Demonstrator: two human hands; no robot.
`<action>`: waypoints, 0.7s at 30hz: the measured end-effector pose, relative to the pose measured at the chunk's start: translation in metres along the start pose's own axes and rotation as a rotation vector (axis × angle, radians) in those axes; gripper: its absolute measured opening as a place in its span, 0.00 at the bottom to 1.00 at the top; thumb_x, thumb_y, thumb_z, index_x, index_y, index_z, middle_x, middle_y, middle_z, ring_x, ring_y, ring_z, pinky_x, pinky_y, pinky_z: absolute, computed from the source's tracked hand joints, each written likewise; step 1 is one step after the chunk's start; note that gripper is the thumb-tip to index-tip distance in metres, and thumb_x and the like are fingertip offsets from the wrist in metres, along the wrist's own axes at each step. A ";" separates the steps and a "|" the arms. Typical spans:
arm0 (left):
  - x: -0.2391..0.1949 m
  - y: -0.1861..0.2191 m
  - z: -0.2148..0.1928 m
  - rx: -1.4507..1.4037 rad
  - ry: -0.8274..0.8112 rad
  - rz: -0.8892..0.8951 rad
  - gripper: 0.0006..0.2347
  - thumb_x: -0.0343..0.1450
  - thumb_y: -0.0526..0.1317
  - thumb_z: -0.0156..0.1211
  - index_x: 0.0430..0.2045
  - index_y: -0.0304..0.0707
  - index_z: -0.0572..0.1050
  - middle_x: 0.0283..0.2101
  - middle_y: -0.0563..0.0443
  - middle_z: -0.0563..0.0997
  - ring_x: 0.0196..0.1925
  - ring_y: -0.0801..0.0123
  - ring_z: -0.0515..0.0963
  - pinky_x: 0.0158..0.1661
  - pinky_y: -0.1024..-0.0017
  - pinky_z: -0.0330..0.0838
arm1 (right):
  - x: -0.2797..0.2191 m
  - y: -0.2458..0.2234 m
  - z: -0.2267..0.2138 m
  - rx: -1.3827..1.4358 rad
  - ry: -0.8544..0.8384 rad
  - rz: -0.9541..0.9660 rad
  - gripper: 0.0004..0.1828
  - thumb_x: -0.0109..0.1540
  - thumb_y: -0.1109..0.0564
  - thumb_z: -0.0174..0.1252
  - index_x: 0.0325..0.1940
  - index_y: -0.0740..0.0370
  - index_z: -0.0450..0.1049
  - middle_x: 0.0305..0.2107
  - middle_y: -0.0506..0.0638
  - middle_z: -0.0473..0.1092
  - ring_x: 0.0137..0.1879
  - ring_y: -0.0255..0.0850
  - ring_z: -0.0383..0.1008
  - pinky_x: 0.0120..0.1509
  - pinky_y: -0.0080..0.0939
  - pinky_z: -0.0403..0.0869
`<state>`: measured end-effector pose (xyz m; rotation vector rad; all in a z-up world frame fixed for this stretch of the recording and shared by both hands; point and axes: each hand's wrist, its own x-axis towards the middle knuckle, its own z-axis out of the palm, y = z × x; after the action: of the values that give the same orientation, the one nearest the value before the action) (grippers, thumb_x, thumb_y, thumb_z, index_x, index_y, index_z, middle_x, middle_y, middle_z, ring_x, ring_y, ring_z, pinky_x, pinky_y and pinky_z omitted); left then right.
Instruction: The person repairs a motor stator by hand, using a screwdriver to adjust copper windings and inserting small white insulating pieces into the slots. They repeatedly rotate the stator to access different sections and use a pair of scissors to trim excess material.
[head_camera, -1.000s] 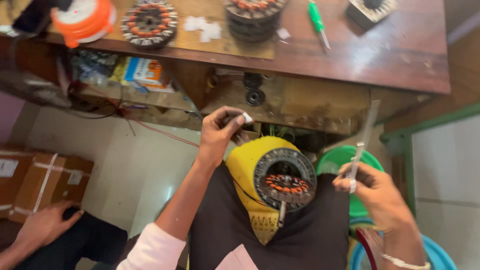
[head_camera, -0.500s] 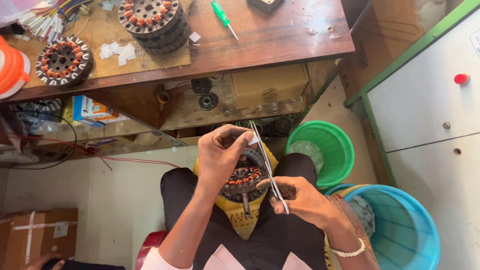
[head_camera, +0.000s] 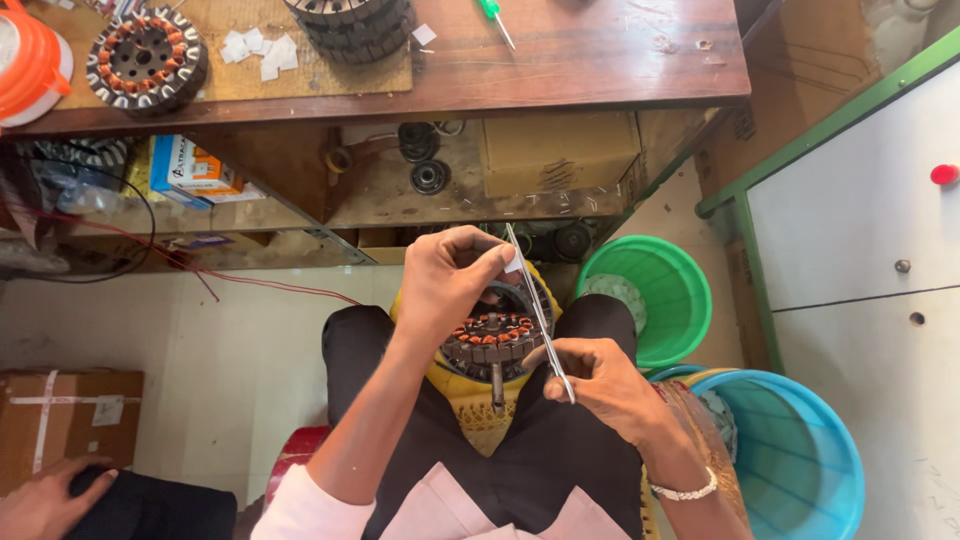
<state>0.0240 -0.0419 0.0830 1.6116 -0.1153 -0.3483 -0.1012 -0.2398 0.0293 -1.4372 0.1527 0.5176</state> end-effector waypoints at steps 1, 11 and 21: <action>0.001 -0.001 -0.001 -0.018 -0.009 -0.008 0.07 0.71 0.37 0.65 0.32 0.30 0.82 0.28 0.52 0.86 0.31 0.79 0.86 0.26 0.81 0.76 | 0.000 0.001 -0.001 0.041 -0.009 0.010 0.21 0.52 0.56 0.72 0.45 0.72 0.81 0.24 0.42 0.70 0.31 0.28 0.66 0.36 0.29 0.67; 0.007 -0.015 0.003 -0.434 -0.034 -0.060 0.06 0.74 0.37 0.60 0.39 0.35 0.74 0.37 0.47 0.85 0.39 0.70 0.89 0.24 0.78 0.75 | 0.002 0.005 -0.004 -0.035 0.055 0.009 0.19 0.53 0.61 0.67 0.48 0.67 0.82 0.23 0.44 0.72 0.30 0.29 0.69 0.36 0.30 0.70; -0.015 -0.020 -0.004 -0.446 -0.081 -0.103 0.16 0.74 0.34 0.60 0.57 0.43 0.76 0.41 0.56 0.77 0.39 0.83 0.77 0.32 0.83 0.74 | 0.008 0.012 0.002 -0.132 0.115 -0.036 0.30 0.50 0.51 0.74 0.55 0.59 0.80 0.31 0.43 0.75 0.35 0.29 0.71 0.40 0.32 0.72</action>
<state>0.0087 -0.0323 0.0657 1.1646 -0.0136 -0.4825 -0.0998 -0.2351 0.0157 -1.5966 0.1865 0.4214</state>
